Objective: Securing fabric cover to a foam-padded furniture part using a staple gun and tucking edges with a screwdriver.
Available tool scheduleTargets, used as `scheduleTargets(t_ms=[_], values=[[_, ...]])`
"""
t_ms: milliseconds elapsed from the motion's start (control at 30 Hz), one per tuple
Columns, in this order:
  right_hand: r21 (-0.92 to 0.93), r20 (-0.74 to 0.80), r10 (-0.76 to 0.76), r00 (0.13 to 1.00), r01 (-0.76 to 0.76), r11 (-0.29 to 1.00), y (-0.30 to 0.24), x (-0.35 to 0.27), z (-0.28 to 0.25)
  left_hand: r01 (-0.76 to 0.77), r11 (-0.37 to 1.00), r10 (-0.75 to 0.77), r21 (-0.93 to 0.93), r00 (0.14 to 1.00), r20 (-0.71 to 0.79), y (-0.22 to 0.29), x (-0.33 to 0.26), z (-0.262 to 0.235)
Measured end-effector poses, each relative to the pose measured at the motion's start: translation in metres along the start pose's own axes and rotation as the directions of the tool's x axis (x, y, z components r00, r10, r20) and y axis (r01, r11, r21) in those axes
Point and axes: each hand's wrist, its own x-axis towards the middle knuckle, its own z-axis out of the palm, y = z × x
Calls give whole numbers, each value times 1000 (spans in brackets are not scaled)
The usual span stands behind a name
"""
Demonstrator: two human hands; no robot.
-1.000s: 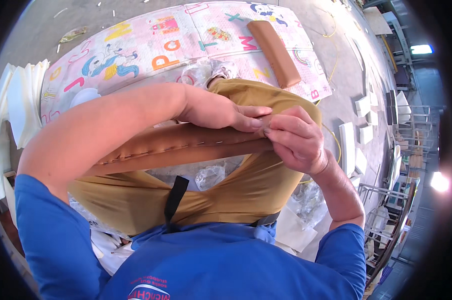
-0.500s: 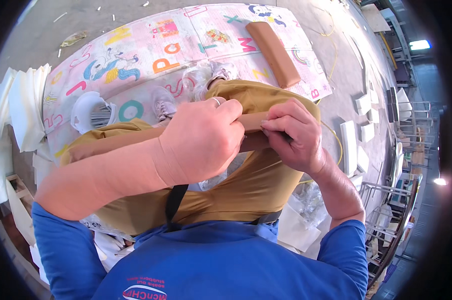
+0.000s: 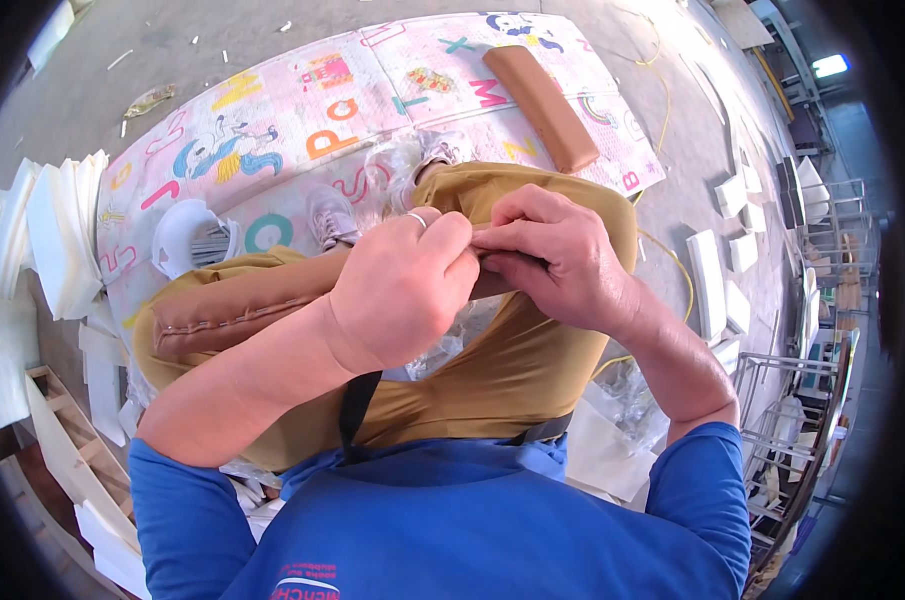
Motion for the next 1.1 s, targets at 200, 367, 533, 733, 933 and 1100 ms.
scheduleTargets(t_ms=[200, 367, 533, 733, 933, 1100], values=[[-217, -70, -198, 978, 179, 960, 3, -3, 6, 359, 784, -216, -506, 923, 319, -24, 8, -23], [-238, -51, -295, 954, 276, 931, 4, 0, 4, 571, 682, -182, -457, 737, 651, -66, 34, -16], [-231, -48, -392, 919, 372, 899, 16, -7, 3, 760, 530, 45, -376, 417, 908, -74, 36, 0], [-163, 108, -410, 906, 423, 891, 19, -13, -5, 843, 378, 228, -383, 316, 921, -87, 16, 9], [-239, 99, -387, 917, 399, 885, 5, -20, -1, 873, 162, 325, -461, 394, 860, -94, -9, -8], [-397, 108, -498, 861, 496, 772, 4, -27, 5, 676, 542, 186, -500, 483, 856, -68, -2, -30]])
